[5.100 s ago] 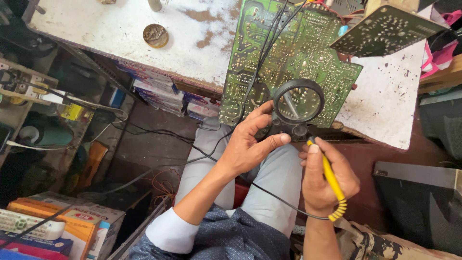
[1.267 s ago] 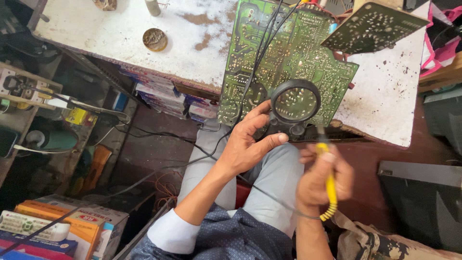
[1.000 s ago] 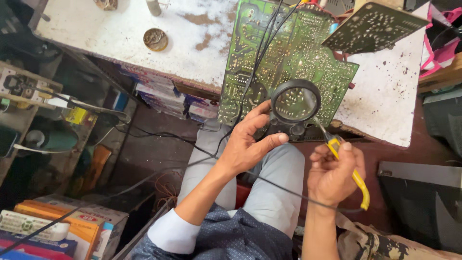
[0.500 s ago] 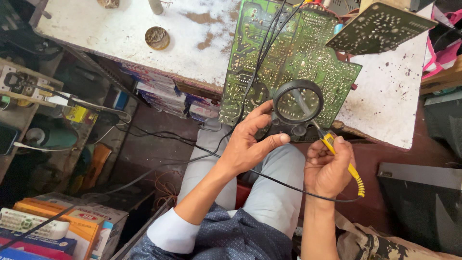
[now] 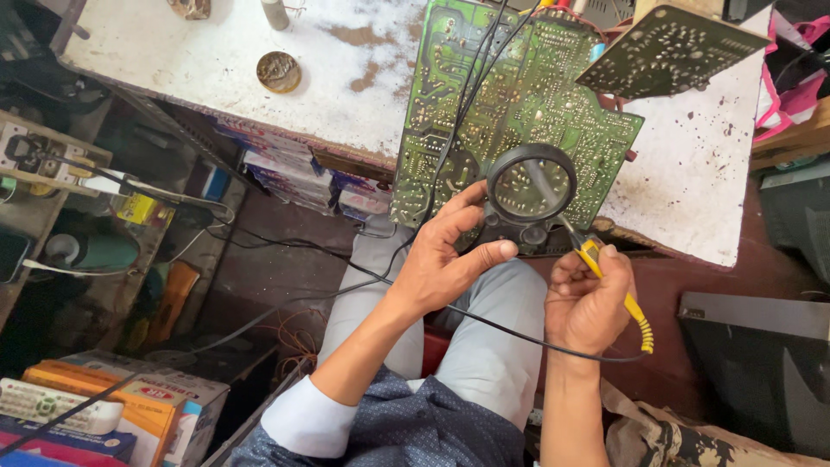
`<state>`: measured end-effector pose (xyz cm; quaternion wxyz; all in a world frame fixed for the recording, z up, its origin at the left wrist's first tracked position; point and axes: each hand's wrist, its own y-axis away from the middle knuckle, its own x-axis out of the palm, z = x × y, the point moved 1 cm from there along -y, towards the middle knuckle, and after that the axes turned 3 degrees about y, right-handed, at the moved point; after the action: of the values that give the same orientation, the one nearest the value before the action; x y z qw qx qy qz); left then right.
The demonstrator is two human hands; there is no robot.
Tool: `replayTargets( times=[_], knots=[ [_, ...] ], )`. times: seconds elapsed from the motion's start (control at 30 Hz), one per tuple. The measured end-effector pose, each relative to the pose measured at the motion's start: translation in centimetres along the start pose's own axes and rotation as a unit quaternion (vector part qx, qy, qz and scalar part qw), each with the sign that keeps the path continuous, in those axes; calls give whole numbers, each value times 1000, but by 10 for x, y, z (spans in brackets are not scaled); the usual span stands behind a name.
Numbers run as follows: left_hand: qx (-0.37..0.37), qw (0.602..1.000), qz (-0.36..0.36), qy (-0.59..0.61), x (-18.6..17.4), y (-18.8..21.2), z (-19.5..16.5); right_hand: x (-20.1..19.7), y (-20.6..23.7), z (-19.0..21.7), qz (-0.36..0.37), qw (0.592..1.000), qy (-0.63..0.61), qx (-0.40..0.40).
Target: The person sits on the floor and uses a soldering iron to work on a green circuit board. They then use a magnifying glass to inspect the board closely and later use a multimeter to test electrical connections on the board.
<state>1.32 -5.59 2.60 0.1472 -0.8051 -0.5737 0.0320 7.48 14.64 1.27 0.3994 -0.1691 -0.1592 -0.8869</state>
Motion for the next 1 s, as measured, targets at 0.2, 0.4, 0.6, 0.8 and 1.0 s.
replayTargets(
  times=[0.2, 0.4, 0.6, 0.8, 1.0],
  knots=[
    [-7, 1000, -5, 6, 0, 0, 0, 5, 0, 1, 8, 1000, 14, -1],
    [0, 1000, -2, 4, 1, 1, 2, 2, -3, -2, 5, 996, -45, 71],
    [1, 1000, -4, -9, 1, 1, 0, 0, 0, 2, 14, 1000, 5, 15],
    [0, 1000, -3, -5, 0, 1, -3, 4, 6, 10, -3, 995, 77, -60],
    [-2, 1000, -4, 6, 0, 1, -3, 14, 12, 12, 20, 992, 100, -73]
  ],
)
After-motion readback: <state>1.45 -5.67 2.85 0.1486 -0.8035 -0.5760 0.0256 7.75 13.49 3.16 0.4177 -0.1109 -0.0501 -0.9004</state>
